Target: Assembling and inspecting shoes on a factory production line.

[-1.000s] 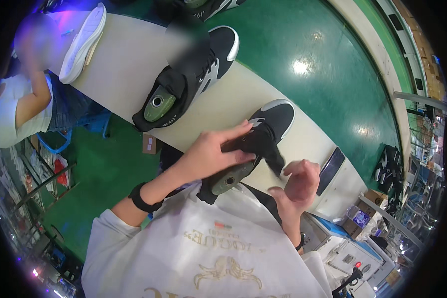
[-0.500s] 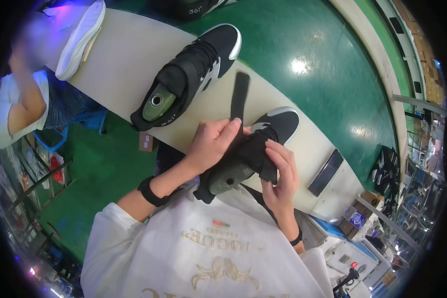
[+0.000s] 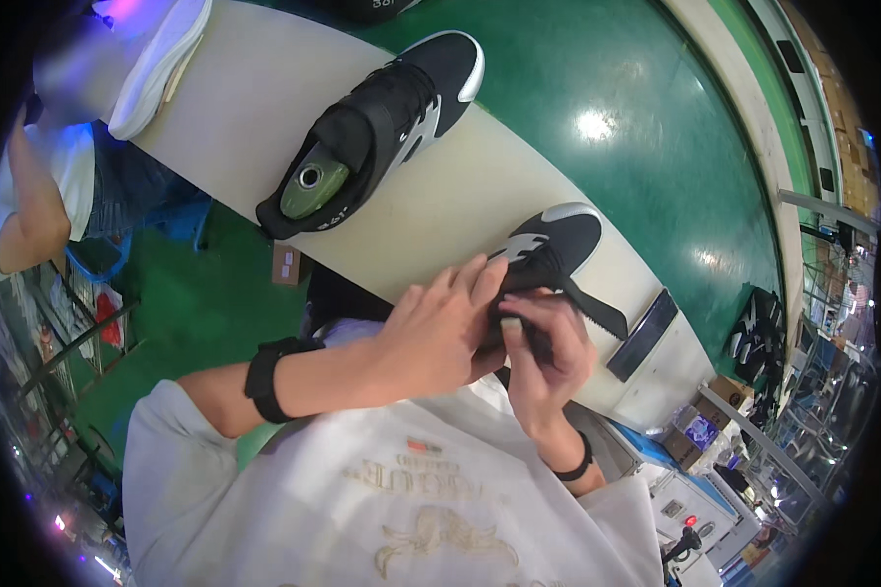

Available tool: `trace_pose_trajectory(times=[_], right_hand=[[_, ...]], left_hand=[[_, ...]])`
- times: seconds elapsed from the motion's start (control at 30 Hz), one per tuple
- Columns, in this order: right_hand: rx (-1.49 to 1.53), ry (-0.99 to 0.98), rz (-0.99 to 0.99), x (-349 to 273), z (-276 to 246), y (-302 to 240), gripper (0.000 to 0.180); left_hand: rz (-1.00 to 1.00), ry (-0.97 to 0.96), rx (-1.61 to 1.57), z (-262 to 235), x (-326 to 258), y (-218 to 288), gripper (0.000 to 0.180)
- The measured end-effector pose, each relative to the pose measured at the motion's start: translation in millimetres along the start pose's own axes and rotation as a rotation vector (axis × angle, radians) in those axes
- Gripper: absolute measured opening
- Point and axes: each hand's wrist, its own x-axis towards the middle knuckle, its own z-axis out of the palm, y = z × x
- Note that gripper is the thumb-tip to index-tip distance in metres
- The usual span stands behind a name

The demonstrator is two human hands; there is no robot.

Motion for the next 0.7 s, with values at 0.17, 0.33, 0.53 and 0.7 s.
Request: trace_pose_trajectory(times=[0.17, 0.33, 0.53, 0.7], right_hand=[[-0.058, 0.095, -0.005, -1.7, -7.1, 12.7, 0.022], [-0.075, -0.085, -0.057, 15.8, -27.1, 14.8, 0.028], [-0.096, -0.269, -0.186, 26.4, -33.4, 24.2, 0.036], [-0.273, -0.183, -0.185, 21.9, -21.6, 20.8, 0.04]], left_hand=[[0.098, -0.08, -0.064, -2.2, 17.9, -6.5, 0.085], [0.096, -0.317, -0.539, -19.7, 31.0, -40.0, 0.061], [0.206, 0.084, -0.16, -14.0, 32.3, -43.0, 0.031], [0.109, -0.085, 0.214, -48.1, 62.9, -17.8, 0.019]])
